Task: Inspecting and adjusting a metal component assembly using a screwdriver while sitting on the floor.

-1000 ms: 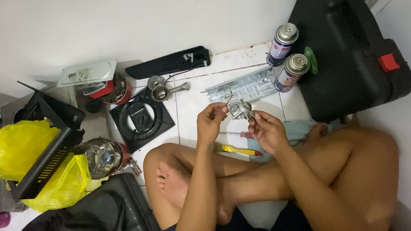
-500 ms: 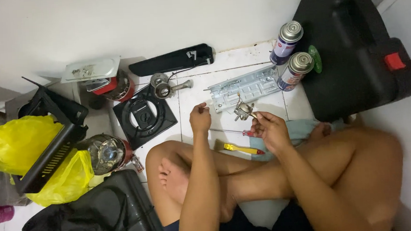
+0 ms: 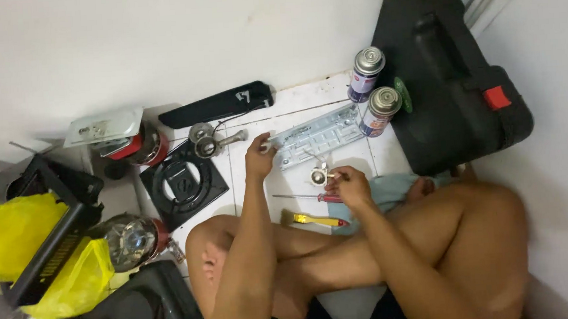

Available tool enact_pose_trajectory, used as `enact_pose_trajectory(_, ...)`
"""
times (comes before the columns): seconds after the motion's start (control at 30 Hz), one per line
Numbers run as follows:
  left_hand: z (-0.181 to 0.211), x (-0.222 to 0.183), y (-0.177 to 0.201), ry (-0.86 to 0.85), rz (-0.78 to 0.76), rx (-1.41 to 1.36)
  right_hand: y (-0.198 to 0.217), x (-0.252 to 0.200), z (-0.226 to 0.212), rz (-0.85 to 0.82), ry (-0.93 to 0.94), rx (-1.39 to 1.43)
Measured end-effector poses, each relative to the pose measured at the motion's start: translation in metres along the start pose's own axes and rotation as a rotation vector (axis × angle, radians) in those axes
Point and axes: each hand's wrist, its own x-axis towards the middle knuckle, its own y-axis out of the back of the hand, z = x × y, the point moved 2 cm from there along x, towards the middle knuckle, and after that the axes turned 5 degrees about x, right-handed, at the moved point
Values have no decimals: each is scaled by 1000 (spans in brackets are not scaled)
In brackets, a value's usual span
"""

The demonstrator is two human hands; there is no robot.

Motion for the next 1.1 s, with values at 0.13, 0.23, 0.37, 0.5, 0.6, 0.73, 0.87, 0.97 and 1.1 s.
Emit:
enact_pose_trajectory(0.13, -33, 15, -23, -9, 42, -83, -2, 0, -2, 6, -133, 143)
enact_pose_trajectory(0.23, -40, 13, -22, 31, 141, -219, -3, 6, 4, -13, -188, 164)
enact_pose_trajectory(0.37, -55, 18, -24, 61, 109, -137, -1, 12, 10, 5, -221, 154)
enact_pose_trajectory(0.5, -44, 2, -20, 60, 92, -26, 1, 13, 8, 31, -162, -217)
enact_pose_trajectory(0.6, -41, -5, -17, 62, 78, -21, 4, 19, 20, 47, -119, -542)
enact_pose_trajectory(0.73, -51, -2, -18, 78, 83, -1, 11, 30, 32, 51, -62, -542)
enact_pose_trajectory(0.87, -42, -10, -16, 89, 59, 21, 11, 12, 13, 28, -12, -575)
enact_pose_trajectory(0.97, -32, -16, -10, 76, 37, 24, 2, -10, -11, 7, -24, -586)
enact_pose_trajectory(1.1, -42, -12, -15, 85, 23, 20, -9, -30, -29, -96, -20, -634)
